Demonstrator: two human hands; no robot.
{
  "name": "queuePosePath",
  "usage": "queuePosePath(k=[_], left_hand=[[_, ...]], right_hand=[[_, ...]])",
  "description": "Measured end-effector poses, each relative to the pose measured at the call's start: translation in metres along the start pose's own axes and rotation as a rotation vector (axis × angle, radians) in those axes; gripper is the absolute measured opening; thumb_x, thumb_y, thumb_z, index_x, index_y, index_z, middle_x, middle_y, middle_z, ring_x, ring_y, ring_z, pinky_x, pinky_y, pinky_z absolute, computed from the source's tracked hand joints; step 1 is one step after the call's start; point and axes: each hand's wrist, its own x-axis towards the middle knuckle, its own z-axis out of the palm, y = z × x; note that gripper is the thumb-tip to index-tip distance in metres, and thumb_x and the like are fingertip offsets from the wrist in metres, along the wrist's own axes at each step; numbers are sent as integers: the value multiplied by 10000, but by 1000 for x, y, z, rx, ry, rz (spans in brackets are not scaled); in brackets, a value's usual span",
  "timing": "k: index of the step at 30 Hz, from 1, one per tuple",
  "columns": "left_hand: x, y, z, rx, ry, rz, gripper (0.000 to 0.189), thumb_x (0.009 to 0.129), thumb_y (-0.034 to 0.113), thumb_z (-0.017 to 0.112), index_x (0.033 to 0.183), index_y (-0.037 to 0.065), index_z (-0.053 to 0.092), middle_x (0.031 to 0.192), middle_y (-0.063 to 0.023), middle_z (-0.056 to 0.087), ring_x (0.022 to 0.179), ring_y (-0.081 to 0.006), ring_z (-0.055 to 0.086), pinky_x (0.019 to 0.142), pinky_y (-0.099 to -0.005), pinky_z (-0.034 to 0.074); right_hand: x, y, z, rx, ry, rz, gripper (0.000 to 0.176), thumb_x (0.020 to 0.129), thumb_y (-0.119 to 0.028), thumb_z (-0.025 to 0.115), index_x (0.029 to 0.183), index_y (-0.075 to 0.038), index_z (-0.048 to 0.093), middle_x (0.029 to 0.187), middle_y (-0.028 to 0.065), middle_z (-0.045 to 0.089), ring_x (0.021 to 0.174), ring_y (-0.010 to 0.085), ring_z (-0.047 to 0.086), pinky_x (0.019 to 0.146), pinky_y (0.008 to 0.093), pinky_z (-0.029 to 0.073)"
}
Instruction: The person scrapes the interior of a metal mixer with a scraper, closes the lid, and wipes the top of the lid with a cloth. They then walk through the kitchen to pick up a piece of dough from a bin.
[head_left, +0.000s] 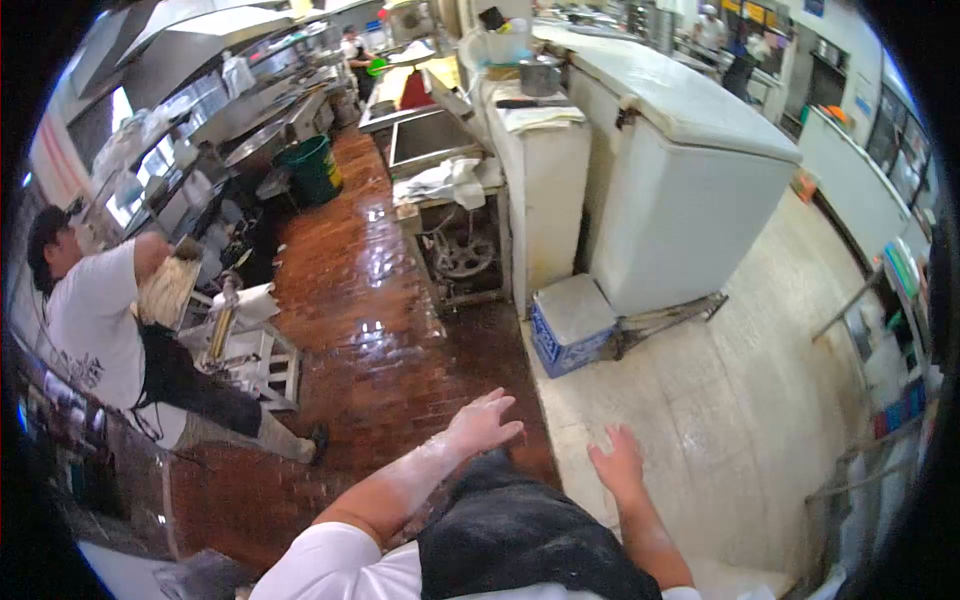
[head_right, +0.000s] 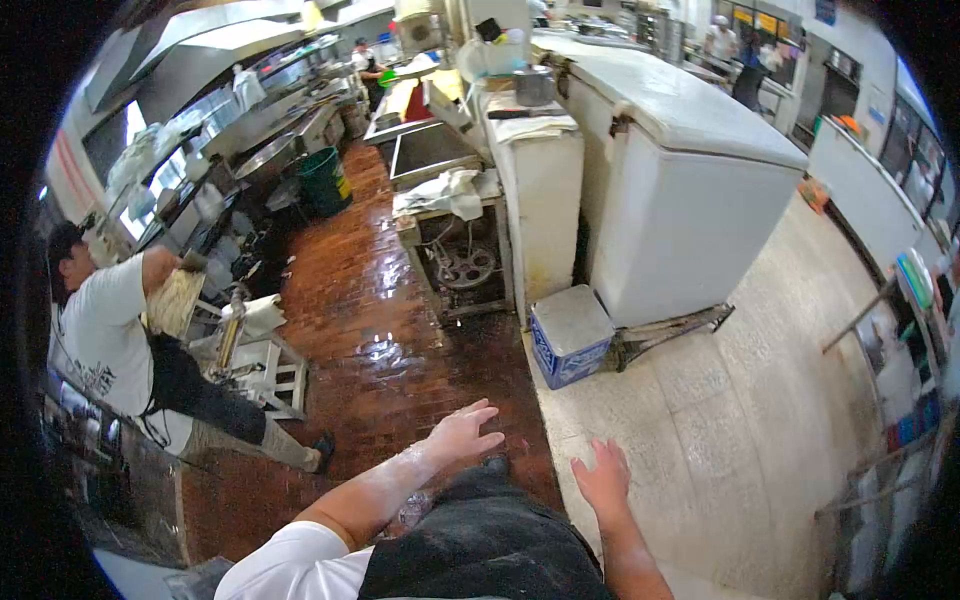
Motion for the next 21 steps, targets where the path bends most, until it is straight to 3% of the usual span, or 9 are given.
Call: queuePosePath(k=[5,7,9,11,13,15,16,18,21], left_hand=[[-22,-50,32,2,-87,-56,631,811,476,553,1227,4,518,1285,-190,501,1125,-338,527,964,-401,413],[-33,-68,44,-2,-350,-345,578,814,444,549,1228,41,533,1185,-200,572,1076,-330,562,929,-396,437],[-49,-84,49,46,-459,-372,531,797,441,559,1189,82,576,1090,-190,624,998,-326,602,882,-406,460],[-62,-96,50,27,-558,-306,583,785,519,548,1099,32,617,1138,-201,595,1068,-346,561,923,-407,435],[-76,-112,61,-222,-548,-251,576,787,504,556,1115,35,613,1127,-193,604,1069,-344,562,927,-395,433],[-65,-117,62,90,-593,-427,583,793,484,568,1137,14,598,1138,-198,599,1085,-340,556,941,-384,424],[-62,-118,59,126,-644,-383,583,793,484,568,1137,14,598,1138,-198,599,1085,-340,556,941,-384,424],[-57,-104,56,-50,-380,-402,584,749,449,594,1114,-7,604,1103,-206,613,1047,-344,575,900,-385,445],[-39,-108,65,-19,-366,-286,572,751,443,594,1107,-4,611,1102,-207,613,1055,-347,571,914,-377,440]], right_hand=[[-5,37,17,-51,-163,44,567,755,-395,637,1206,-62,552,1320,270,428,1255,376,386,1045,443,296],[-15,43,19,-46,-165,47,566,753,-395,638,1207,-67,553,1311,266,441,1245,380,397,1041,444,301],[-22,48,18,-40,-157,73,565,750,-394,638,1207,-71,555,1301,261,453,1234,384,407,1037,446,306],[-29,52,18,-33,-166,49,544,756,-391,630,1194,-76,562,1292,239,472,1228,374,413,1026,450,318],[-26,47,14,-92,-93,29,517,757,-385,628,1162,-67,576,1251,225,508,1182,364,457,997,447,349],[-31,40,11,-152,-19,-1,493,760,-389,620,1134,-69,591,1219,205,542,1142,352,496,973,444,376],[-32,36,8,-156,17,-9,494,763,-401,614,1139,-80,593,1227,199,539,1148,350,492,978,443,371],[-28,30,-5,-121,39,25,497,765,-403,615,1142,-80,592,1235,196,534,1156,351,486,984,444,364],[-26,32,-7,-82,38,3,502,768,-407,614,1147,-79,590,1244,193,529,1167,350,476,988,448,356]])
